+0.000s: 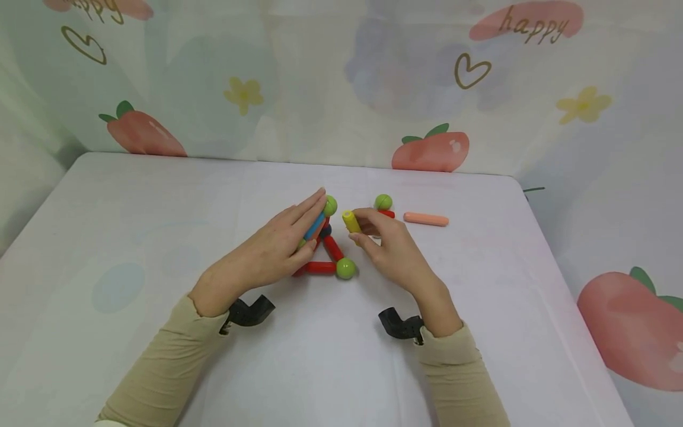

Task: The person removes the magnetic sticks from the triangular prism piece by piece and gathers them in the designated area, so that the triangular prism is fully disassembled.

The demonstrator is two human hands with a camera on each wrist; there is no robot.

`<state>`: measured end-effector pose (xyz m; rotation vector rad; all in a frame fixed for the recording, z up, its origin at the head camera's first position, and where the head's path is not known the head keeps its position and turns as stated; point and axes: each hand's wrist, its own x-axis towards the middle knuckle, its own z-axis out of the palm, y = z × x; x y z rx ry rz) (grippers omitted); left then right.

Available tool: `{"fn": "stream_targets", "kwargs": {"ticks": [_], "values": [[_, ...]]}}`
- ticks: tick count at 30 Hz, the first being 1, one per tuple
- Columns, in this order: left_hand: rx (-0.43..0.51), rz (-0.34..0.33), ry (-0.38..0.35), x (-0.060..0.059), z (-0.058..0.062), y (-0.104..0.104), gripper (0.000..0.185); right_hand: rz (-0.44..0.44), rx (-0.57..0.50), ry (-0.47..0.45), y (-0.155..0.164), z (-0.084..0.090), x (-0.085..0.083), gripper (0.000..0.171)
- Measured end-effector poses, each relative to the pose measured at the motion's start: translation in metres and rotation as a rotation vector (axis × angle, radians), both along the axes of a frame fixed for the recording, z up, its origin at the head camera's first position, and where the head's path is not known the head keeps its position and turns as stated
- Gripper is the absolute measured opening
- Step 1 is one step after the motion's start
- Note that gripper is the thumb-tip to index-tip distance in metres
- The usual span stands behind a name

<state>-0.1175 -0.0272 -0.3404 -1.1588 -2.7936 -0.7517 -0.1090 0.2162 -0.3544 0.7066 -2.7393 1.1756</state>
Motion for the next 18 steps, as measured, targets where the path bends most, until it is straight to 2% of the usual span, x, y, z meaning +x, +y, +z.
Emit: {"fn": "stream_targets", "kwargs": {"ticks": [11,18], "values": [[0.008,-0.003,-0.027,0.001,0.0,0.004,0.068,-0.054,0.029,0.116,0.023,0.005,0.002,0.033],[0.018,0.003,-0.023,0.002,-0.001,0.004,0.068,-0.068,0.169,0.176,0.033,0.008,0.001,0.034]]}}
